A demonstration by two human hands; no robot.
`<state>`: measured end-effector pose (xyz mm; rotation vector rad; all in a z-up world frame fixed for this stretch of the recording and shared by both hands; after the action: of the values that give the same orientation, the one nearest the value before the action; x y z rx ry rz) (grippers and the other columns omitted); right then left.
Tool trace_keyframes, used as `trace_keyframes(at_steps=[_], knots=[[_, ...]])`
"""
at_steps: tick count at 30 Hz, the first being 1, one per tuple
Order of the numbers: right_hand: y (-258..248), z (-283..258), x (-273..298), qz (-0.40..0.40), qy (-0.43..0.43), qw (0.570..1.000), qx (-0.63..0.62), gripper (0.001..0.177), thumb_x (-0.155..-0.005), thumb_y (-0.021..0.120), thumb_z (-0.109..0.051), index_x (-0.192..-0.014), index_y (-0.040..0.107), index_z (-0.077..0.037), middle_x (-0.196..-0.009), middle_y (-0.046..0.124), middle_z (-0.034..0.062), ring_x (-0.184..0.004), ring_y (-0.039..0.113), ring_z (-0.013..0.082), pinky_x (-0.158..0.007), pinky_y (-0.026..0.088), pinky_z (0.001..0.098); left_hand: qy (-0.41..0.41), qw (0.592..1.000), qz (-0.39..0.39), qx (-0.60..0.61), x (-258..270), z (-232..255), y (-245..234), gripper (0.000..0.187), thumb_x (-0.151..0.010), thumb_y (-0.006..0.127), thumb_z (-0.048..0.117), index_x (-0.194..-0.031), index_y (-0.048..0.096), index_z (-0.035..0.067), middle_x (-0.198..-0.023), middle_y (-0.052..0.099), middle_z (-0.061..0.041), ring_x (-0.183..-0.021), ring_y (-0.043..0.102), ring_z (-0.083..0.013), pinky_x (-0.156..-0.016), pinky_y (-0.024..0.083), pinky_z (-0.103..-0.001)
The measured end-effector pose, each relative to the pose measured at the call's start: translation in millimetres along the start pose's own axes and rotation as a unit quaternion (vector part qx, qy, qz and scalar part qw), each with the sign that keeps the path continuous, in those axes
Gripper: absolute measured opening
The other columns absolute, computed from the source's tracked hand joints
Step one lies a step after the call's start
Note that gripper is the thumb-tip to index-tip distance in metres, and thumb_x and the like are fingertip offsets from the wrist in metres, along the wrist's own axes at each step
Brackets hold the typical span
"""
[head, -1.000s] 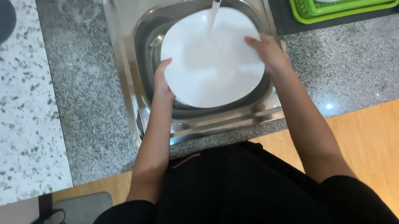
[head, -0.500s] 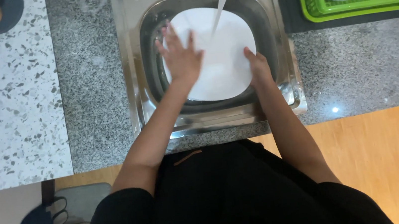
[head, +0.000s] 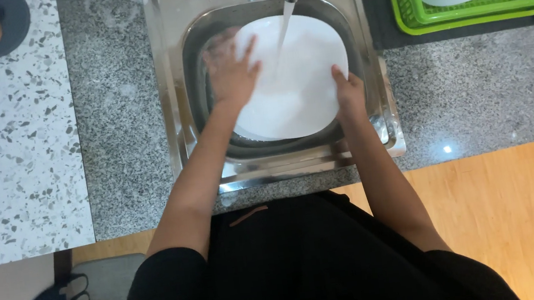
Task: Washing multiple plates and a cup in a sink using a sponge and placing them in a drying rack.
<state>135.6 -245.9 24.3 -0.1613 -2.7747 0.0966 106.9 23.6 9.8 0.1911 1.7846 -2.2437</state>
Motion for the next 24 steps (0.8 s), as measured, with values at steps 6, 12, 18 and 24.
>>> trace_keyframes(at_steps=[6, 12, 18, 24], knots=[[-13, -34, 17, 0.021, -0.102, 0.994, 0.04, 0.036, -0.098, 0.074, -0.039, -0.088, 0.074, -0.004, -0.066, 0.069, 0.005, -0.054, 0.066, 0.0125, -0.048, 0.052, 0.0249, -0.344, 0.828, -0.159, 0.413, 35, -27, 33, 0.117, -0.082, 0.049, 0.097, -0.154, 0.043, 0.006, -0.157, 0.041, -0.024, -0.148, 0.037, -0.0392, -0.121, 0.028, -0.053], [-23, -13, -4, 0.032, -0.079, 0.996, 0.023, 0.031, -0.1, 0.071, -0.035, -0.09, 0.071, -0.006, -0.067, 0.065, 0.0024, -0.054, 0.062, 0.0103, -0.049, 0.05, 0.0231, -0.369, 0.682, -0.071, 0.627, 31, -5, -8, 0.072, -0.088, 0.083, 0.032, -0.146, 0.054, 0.002, -0.122, 0.068, -0.024, -0.11, 0.068, -0.0318, -0.091, 0.054, -0.046], [-3, 72, -65, -0.068, 0.011, 0.996, 0.049, 0.041, -0.093, 0.08, -0.037, -0.108, 0.07, 0.0, -0.076, 0.068, 0.0074, -0.061, 0.069, 0.0163, -0.052, 0.053, 0.0295, -0.309, 0.779, -0.097, 0.536, 25, -17, -51, 0.062, -0.101, 0.061, 0.02, -0.157, 0.04, 0.004, -0.156, 0.042, -0.027, -0.147, 0.039, -0.0407, -0.12, 0.033, -0.055], [51, 52, -52, -0.136, 0.053, 0.985, 0.091, 0.061, -0.076, 0.096, -0.045, -0.107, 0.074, 0.002, -0.084, 0.074, 0.0132, -0.069, 0.072, 0.0221, -0.06, 0.056, 0.0369, -0.333, 0.793, -0.052, 0.507, 52, -15, -109, 0.059, -0.106, 0.051, 0.017, -0.159, 0.032, 0.0, -0.16, 0.035, -0.028, -0.149, 0.036, -0.0393, -0.12, 0.032, -0.056]])
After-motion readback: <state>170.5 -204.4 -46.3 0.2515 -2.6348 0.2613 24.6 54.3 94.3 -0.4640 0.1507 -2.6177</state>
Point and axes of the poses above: each hand's wrist, its own x-axis away from the middle knuckle, its own y-axis out of the palm, z = x × y, the point moved 4 cm from there along -x, towards the middle knuckle
